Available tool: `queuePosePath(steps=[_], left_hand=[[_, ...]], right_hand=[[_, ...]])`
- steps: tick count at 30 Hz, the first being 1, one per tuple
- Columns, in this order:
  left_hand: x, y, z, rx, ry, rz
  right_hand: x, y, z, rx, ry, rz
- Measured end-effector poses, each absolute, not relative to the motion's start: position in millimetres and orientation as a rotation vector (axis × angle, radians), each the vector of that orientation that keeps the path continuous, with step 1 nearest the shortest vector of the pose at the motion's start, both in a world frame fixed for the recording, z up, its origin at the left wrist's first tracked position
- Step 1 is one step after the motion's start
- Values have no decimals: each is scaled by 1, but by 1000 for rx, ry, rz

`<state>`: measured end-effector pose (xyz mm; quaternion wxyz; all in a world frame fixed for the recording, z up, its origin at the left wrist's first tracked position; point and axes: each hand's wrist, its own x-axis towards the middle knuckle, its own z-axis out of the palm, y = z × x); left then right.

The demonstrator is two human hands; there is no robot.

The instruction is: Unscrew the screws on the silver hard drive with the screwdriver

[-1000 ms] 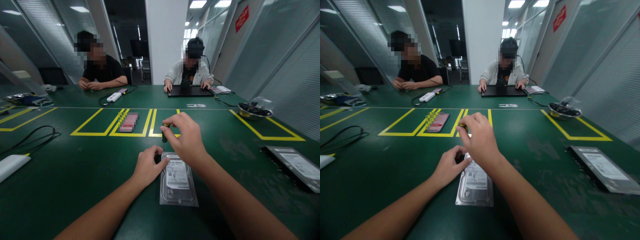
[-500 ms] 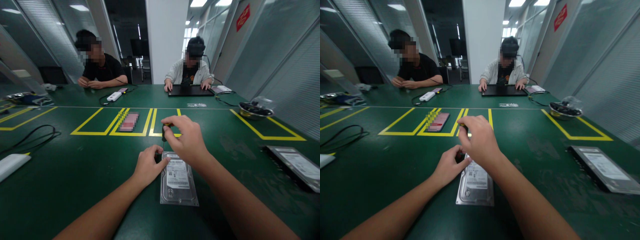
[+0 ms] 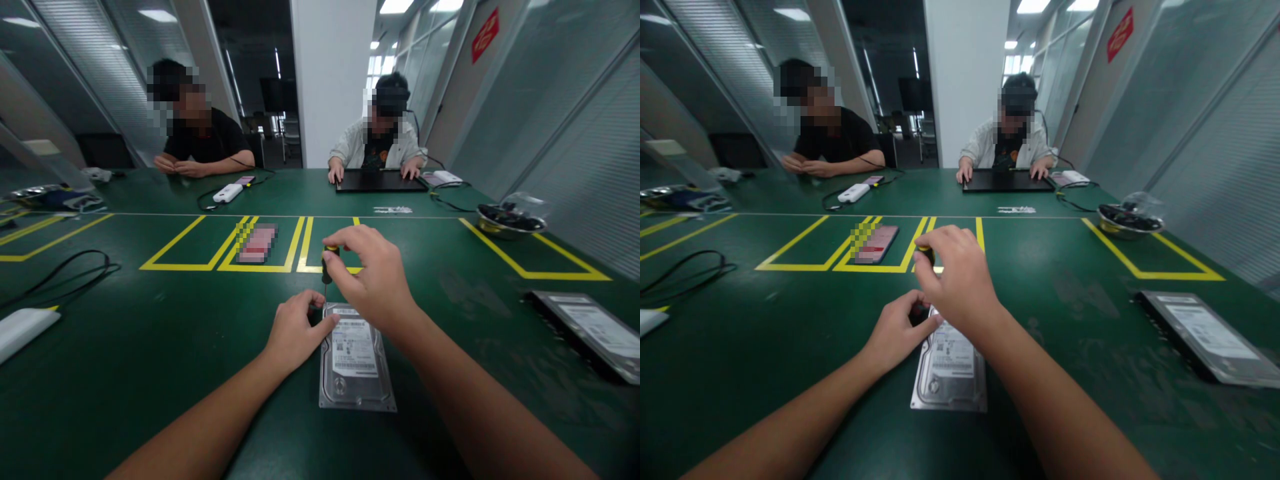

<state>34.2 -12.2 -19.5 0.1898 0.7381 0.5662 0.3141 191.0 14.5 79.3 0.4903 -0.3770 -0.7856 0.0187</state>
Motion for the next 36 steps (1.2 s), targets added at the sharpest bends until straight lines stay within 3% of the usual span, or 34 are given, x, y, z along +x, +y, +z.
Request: queuePosePath(steps=[36], left_hand=[[34, -11, -21, 2088, 1554, 904]], right_hand=[[190, 14, 77, -899, -1921, -65]])
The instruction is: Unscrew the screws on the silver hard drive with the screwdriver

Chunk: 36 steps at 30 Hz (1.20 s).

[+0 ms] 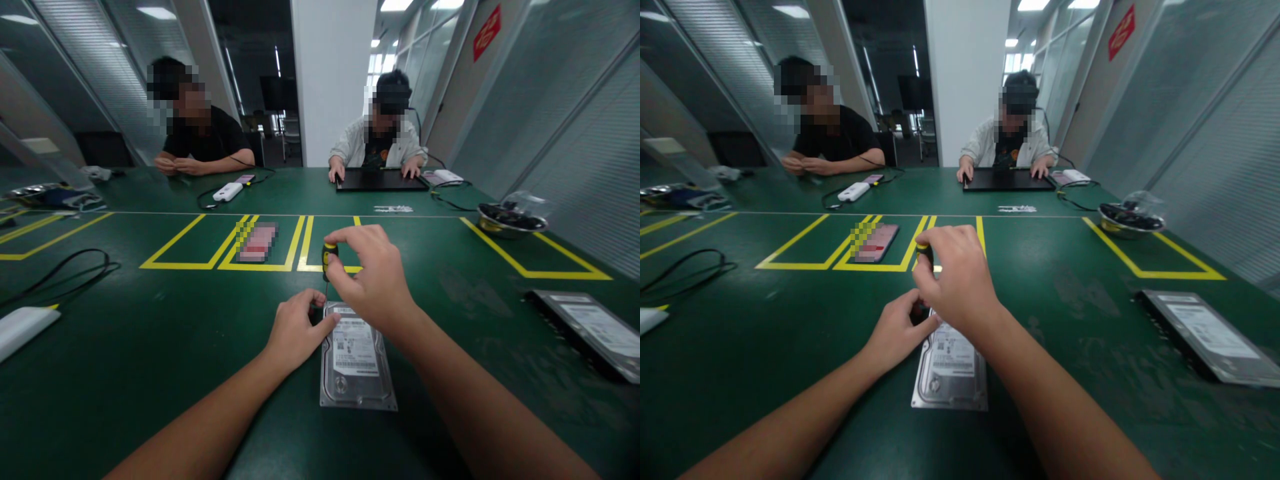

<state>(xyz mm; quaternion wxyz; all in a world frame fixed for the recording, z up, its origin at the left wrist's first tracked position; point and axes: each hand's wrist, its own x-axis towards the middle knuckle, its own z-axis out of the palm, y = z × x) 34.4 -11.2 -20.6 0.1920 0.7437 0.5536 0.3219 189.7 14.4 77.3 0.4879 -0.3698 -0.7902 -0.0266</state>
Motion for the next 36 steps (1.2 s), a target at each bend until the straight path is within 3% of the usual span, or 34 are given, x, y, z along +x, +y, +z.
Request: queuePosePath(steps=[36], left_hand=[[34, -12, -19, 2084, 1560, 893]], right_hand=[[189, 14, 76, -919, -1908, -63]])
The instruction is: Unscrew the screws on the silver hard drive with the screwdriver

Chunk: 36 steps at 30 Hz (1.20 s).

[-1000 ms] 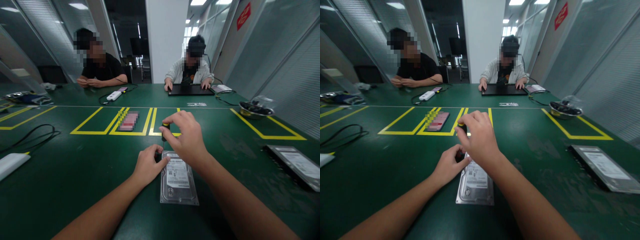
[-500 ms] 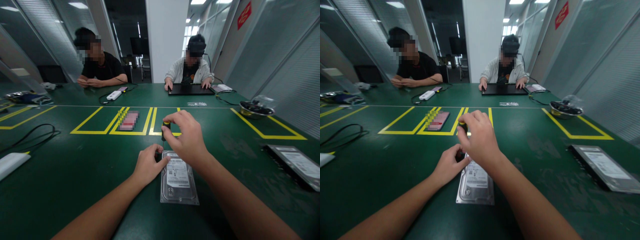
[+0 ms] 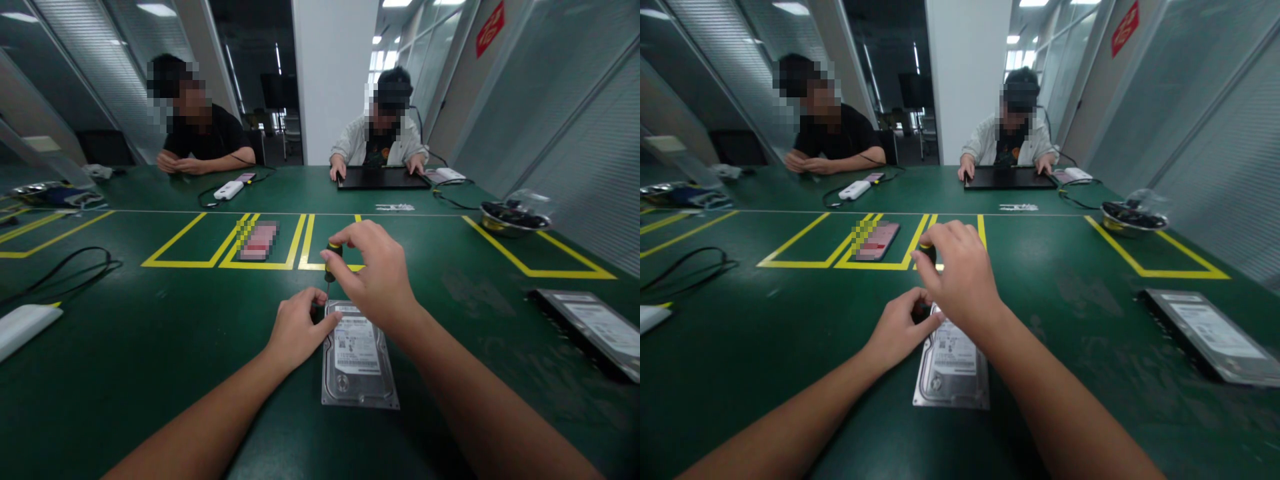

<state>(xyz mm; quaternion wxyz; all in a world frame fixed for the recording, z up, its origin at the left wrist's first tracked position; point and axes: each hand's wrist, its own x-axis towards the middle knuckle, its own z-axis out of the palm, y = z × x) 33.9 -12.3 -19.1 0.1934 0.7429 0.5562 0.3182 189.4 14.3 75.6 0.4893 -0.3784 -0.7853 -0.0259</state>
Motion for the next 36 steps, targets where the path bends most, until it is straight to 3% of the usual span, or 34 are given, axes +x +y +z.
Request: queuePosePath(steps=[36], left_hand=[[35, -12, -18, 2084, 1571, 891]], right_hand=[[191, 16, 76, -919, -1910, -29]])
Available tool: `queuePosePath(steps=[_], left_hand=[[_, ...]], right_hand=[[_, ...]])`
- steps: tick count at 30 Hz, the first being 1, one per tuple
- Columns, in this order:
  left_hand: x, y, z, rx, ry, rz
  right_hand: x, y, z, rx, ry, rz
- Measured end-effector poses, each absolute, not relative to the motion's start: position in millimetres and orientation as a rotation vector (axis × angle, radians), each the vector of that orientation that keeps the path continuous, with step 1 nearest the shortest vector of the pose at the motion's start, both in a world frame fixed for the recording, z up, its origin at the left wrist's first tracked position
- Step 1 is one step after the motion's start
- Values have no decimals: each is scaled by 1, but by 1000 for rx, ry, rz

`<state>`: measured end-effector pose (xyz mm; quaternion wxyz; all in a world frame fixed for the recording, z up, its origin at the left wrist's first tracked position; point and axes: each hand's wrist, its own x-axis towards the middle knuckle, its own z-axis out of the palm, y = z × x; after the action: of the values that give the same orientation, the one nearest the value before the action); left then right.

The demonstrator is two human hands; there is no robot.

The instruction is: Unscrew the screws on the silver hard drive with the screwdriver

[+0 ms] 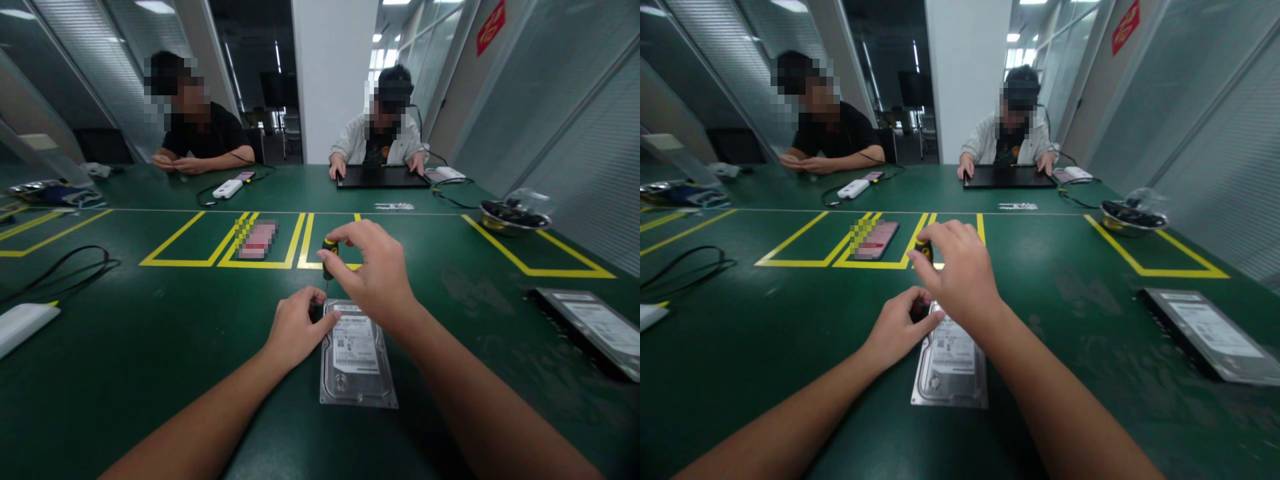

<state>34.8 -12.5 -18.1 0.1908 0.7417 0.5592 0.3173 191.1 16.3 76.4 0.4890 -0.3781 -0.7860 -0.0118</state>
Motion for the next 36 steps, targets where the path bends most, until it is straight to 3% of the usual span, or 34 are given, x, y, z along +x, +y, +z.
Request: queuePosePath(steps=[36], left_hand=[[34, -12, -20, 2067, 1566, 883]], right_hand=[[192, 18, 75, -910, -1897, -74]])
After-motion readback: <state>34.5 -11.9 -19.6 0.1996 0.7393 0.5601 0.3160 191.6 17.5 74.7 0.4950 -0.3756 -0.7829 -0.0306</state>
